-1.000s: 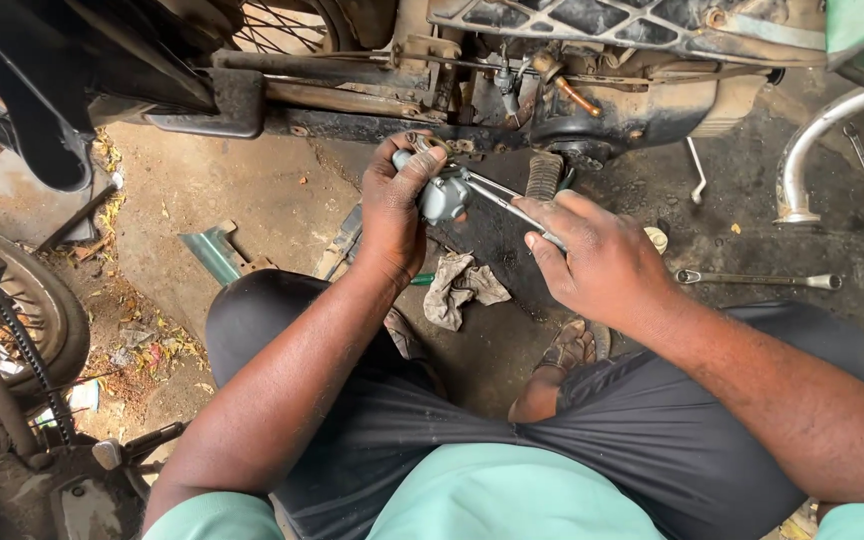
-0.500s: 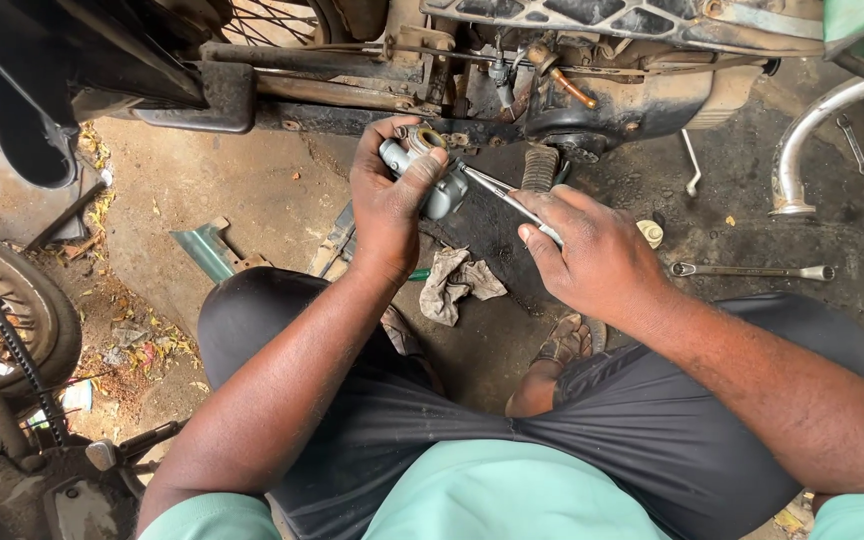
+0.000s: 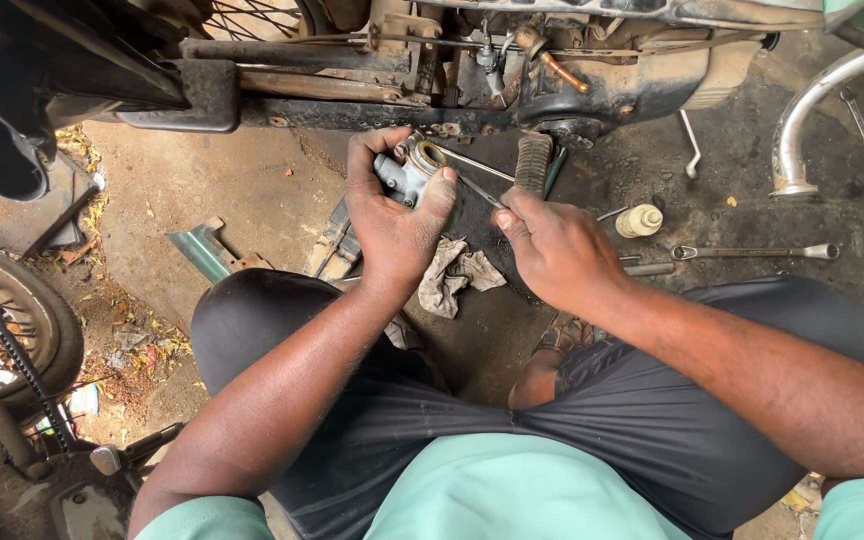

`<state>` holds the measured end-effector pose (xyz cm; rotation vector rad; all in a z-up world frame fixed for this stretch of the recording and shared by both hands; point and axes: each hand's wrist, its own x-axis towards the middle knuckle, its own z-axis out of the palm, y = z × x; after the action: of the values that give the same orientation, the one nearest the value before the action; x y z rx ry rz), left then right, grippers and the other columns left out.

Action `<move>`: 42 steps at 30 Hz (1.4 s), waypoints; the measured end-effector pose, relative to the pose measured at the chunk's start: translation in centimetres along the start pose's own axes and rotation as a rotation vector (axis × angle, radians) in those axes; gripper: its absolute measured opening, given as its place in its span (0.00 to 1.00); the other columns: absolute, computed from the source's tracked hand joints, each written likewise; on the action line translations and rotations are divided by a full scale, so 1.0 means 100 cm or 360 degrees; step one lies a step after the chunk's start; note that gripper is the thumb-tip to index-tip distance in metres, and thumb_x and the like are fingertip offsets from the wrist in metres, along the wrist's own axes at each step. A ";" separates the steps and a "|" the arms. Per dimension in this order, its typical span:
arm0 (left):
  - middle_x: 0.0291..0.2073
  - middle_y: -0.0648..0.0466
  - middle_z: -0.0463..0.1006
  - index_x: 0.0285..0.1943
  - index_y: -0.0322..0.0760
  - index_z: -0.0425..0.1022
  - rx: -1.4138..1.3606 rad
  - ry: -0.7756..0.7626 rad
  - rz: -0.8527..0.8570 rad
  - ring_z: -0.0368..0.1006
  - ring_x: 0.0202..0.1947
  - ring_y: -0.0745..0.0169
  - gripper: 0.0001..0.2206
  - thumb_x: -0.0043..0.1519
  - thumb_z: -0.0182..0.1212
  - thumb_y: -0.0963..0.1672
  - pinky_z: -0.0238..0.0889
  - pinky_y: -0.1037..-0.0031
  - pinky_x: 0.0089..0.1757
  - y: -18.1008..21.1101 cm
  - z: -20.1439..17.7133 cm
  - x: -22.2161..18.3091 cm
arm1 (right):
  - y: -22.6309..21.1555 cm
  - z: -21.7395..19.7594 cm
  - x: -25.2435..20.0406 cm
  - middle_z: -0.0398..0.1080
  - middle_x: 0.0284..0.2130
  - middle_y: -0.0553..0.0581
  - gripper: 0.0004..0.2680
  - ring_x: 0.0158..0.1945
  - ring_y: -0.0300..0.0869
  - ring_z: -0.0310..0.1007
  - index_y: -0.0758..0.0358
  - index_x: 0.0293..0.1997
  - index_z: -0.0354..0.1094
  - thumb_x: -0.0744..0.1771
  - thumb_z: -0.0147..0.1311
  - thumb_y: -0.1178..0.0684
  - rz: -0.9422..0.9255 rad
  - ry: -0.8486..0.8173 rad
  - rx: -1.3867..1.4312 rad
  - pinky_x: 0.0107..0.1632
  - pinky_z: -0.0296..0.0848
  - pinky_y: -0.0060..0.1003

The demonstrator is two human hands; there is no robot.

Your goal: Dismantling, cleaning, and reassembling components of a motorcycle carburetor.

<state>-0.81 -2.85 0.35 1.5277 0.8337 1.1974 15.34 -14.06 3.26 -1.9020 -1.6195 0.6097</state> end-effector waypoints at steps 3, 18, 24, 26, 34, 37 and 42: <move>0.49 0.56 0.67 0.58 0.34 0.67 -0.0049 0.0002 -0.0022 0.65 0.51 0.68 0.21 0.58 0.71 0.38 0.63 0.76 0.56 -0.003 -0.001 -0.002 | 0.004 0.001 0.002 0.71 0.23 0.66 0.08 0.29 0.59 0.75 0.64 0.44 0.67 0.72 0.48 0.49 0.0151 -0.0114 0.0154 0.31 0.69 0.51; 0.44 0.51 0.76 0.57 0.36 0.69 -0.0162 0.0002 -0.0117 0.75 0.44 0.64 0.18 0.62 0.71 0.40 0.73 0.72 0.48 -0.007 -0.010 0.020 | 0.045 -0.003 0.018 0.58 0.28 0.47 0.10 0.25 0.30 0.57 0.63 0.52 0.64 0.71 0.47 0.48 0.0362 -0.0880 0.1597 0.26 0.61 0.27; 0.39 0.51 0.76 0.53 0.36 0.70 -0.0924 0.0265 -0.0705 0.74 0.36 0.63 0.13 0.61 0.65 0.41 0.78 0.66 0.30 -0.012 -0.014 0.029 | 0.013 -0.038 0.015 0.68 0.34 0.48 0.16 0.34 0.38 0.78 0.60 0.64 0.64 0.67 0.51 0.54 0.0321 -0.0714 0.0941 0.32 0.78 0.33; 0.39 0.51 0.76 0.52 0.36 0.70 -0.0901 0.0244 -0.0761 0.75 0.35 0.62 0.13 0.60 0.64 0.41 0.78 0.65 0.28 -0.008 -0.013 0.027 | 0.009 -0.037 0.009 0.70 0.37 0.51 0.14 0.37 0.42 0.78 0.61 0.62 0.67 0.68 0.54 0.54 -0.0032 -0.0362 0.0519 0.37 0.77 0.36; 0.41 0.52 0.75 0.54 0.34 0.71 -0.0775 0.0092 -0.0595 0.74 0.40 0.65 0.14 0.61 0.66 0.40 0.76 0.70 0.41 -0.016 -0.010 0.018 | -0.006 -0.030 0.003 0.69 0.33 0.58 0.11 0.33 0.49 0.75 0.67 0.57 0.70 0.71 0.51 0.53 -0.0120 -0.0105 0.0066 0.36 0.73 0.45; 0.42 0.52 0.75 0.55 0.33 0.72 -0.0700 0.0098 -0.0571 0.73 0.42 0.66 0.13 0.62 0.67 0.40 0.71 0.74 0.47 -0.020 -0.010 0.018 | -0.008 -0.027 0.002 0.69 0.33 0.60 0.10 0.32 0.51 0.74 0.66 0.55 0.71 0.71 0.49 0.53 -0.0093 -0.0094 0.0098 0.35 0.72 0.47; 0.42 0.52 0.76 0.53 0.34 0.70 -0.0669 0.0159 -0.0522 0.73 0.43 0.66 0.14 0.61 0.68 0.40 0.71 0.73 0.48 -0.021 -0.011 0.019 | -0.006 -0.021 0.001 0.69 0.34 0.61 0.10 0.34 0.52 0.74 0.69 0.54 0.70 0.71 0.50 0.54 -0.0178 -0.0054 0.0127 0.37 0.72 0.47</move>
<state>-1.27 -0.21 -1.13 0.9572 0.8008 1.1234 16.33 -14.19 5.16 -1.7402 -1.6842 0.6531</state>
